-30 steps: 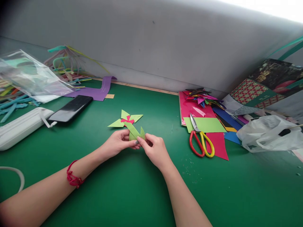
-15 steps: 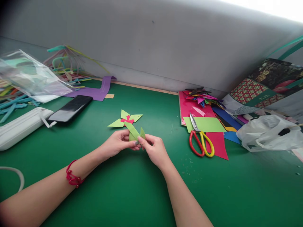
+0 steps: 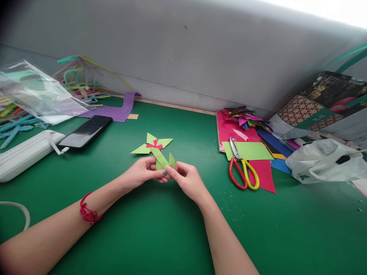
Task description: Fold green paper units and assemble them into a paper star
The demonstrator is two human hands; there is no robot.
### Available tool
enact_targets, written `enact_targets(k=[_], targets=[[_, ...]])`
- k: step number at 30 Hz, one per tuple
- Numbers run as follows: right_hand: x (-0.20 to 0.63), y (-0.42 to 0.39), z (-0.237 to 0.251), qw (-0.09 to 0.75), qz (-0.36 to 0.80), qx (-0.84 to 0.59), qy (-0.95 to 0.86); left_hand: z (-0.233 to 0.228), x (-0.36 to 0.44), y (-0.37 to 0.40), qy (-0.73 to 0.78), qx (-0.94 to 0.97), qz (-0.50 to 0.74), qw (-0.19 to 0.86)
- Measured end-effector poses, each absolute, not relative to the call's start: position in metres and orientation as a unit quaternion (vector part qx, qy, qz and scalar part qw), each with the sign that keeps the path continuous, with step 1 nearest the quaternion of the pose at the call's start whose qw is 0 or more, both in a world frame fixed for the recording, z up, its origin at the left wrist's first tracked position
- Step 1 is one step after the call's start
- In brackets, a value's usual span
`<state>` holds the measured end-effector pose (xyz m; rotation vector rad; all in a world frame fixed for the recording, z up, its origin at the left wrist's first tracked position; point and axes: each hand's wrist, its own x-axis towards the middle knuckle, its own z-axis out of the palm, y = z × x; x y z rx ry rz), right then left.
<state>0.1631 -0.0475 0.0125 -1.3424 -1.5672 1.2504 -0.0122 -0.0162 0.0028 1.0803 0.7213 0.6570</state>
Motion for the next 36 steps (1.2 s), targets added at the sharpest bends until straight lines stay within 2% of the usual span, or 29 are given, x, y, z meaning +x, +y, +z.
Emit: enact_targets(k=[13,21,28,36], targets=[[0.16,-0.048,0.008,0.382,0.45,-0.52,-0.617,0.002,-0.011,-0.017,0.329,0.494,0.302,0.746],[0.158,-0.051,0.01,0.333,0.476,-0.503,-0.64,0.001,-0.01,-0.018,0.32,0.512,0.286,0.744],[0.154,-0.053,0.01,0.382,0.427,-0.499,-0.649,0.002,-0.006,-0.019,0.302,0.519,0.298,0.742],[0.148,-0.056,0.011,0.411,0.458,-0.476,-0.629,0.003,-0.009,-0.021,0.248,0.553,0.25,0.755]])
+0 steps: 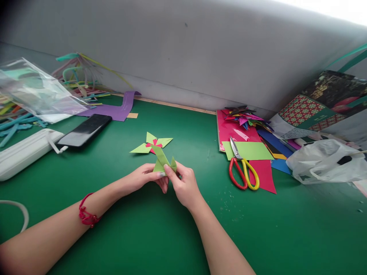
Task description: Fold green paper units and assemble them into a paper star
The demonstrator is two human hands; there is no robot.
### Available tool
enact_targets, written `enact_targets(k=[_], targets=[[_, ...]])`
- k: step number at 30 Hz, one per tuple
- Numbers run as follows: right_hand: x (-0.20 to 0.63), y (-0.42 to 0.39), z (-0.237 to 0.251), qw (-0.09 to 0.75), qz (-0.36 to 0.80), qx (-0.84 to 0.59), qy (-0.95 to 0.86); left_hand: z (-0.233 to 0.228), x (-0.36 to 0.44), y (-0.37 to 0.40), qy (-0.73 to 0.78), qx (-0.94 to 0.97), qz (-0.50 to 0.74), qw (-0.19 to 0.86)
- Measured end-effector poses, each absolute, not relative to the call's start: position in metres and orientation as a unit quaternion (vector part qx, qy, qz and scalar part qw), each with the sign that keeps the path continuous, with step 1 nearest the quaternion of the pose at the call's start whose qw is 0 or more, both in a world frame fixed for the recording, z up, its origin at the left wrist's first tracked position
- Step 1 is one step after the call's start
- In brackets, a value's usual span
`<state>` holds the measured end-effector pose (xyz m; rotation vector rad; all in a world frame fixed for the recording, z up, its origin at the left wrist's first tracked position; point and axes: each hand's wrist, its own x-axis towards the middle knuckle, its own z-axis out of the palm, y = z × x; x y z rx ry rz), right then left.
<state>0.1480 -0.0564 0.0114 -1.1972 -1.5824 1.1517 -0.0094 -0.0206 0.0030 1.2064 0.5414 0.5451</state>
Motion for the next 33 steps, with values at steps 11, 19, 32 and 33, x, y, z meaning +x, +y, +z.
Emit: enact_targets(k=[11,19,32,33], targets=[[0.1492,-0.0566,0.013,0.419,0.421,-0.509,-0.623,0.0051,-0.0082,-0.0232,0.239,0.552,0.206,0.772],[0.1505,-0.0562,0.0129,0.437,0.411,-0.507,-0.619,0.0044,-0.0078,-0.0239,0.243,0.566,0.205,0.761],[0.1552,-0.0522,0.011,0.41,0.408,-0.532,-0.618,0.0036,-0.0089,-0.0208,0.272,0.554,0.261,0.742],[0.1544,-0.0522,0.0109,0.411,0.397,-0.538,-0.62,0.0036,-0.0087,-0.0208,0.275,0.554,0.263,0.74]])
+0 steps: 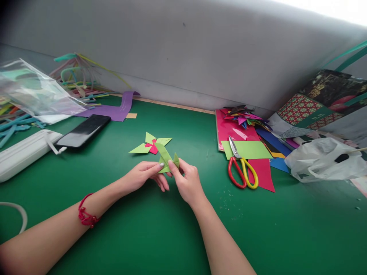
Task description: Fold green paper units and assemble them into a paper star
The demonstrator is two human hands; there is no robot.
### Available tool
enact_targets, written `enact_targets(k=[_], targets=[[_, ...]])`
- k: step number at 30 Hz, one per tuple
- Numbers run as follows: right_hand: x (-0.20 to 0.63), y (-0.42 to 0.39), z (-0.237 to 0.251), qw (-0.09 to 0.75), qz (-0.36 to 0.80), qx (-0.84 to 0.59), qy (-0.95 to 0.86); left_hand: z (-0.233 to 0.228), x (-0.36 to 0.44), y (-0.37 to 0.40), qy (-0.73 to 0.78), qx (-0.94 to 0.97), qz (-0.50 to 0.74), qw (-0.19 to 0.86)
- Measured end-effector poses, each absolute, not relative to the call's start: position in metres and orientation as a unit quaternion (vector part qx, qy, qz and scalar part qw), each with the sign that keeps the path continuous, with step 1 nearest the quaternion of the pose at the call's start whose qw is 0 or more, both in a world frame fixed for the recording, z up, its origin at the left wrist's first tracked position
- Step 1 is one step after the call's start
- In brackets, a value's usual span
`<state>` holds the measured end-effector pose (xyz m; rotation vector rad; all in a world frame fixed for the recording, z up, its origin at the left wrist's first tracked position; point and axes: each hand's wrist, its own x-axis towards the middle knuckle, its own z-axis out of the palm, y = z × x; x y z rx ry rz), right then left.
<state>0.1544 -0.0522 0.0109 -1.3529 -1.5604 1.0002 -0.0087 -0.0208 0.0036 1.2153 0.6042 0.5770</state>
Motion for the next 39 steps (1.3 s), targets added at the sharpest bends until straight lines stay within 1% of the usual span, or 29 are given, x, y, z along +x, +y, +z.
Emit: enact_targets(k=[4,13,20,27,31,35,39], targets=[[0.151,-0.052,0.009,0.417,0.373,-0.554,-0.616,0.003,-0.008,-0.021,0.287,0.548,0.272,0.737],[0.149,-0.053,0.007,0.412,0.355,-0.562,-0.623,0.003,-0.008,-0.021,0.292,0.53,0.275,0.747],[0.146,-0.054,0.006,0.408,0.297,-0.578,-0.642,-0.001,-0.006,-0.02,0.298,0.527,0.264,0.751],[0.142,-0.056,0.005,0.416,0.317,-0.574,-0.631,0.0,-0.005,-0.02,0.309,0.527,0.286,0.738],[0.142,-0.056,0.005,0.415,0.304,-0.576,-0.636,0.0,-0.004,-0.021,0.308,0.526,0.293,0.737],[0.143,-0.057,0.005,0.405,0.283,-0.582,-0.646,0.001,-0.004,-0.023,0.313,0.511,0.293,0.745],[0.142,-0.057,0.006,0.418,0.301,-0.572,-0.638,0.004,-0.004,-0.024,0.319,0.488,0.284,0.761]])
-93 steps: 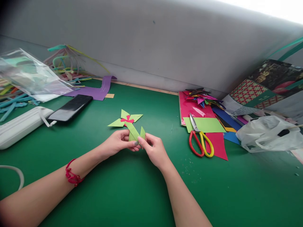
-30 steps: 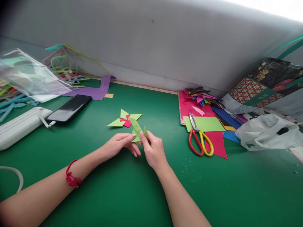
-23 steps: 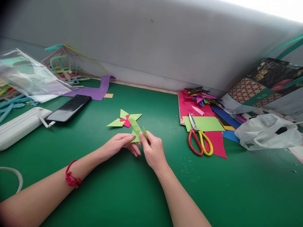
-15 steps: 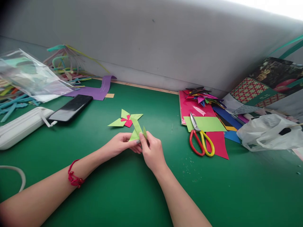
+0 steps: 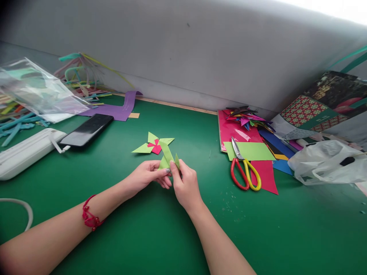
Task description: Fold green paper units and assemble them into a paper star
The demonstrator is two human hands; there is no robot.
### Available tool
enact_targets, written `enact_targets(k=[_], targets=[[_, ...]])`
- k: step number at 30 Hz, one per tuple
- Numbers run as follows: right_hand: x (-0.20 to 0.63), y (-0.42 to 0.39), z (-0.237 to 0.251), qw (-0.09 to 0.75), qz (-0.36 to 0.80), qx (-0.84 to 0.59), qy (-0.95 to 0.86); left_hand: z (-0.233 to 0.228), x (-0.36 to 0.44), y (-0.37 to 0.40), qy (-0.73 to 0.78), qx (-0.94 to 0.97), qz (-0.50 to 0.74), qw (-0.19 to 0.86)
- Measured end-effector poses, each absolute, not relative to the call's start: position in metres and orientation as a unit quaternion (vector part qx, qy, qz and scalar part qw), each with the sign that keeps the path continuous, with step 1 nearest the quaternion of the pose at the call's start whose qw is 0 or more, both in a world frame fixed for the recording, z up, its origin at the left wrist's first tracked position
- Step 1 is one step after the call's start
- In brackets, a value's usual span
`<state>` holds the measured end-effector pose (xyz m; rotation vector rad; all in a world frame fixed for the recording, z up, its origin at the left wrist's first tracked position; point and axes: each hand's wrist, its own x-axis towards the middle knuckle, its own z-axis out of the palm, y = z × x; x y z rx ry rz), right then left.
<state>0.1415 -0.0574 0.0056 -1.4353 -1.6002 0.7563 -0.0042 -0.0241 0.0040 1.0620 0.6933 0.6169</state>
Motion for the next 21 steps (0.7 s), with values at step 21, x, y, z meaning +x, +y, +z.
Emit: enact_targets(k=[21], targets=[[0.1455,-0.0575,0.0079,0.428,0.282,-0.565,-0.647,0.0076,-0.0066,-0.0228,0.332,0.515,0.256,0.748]])
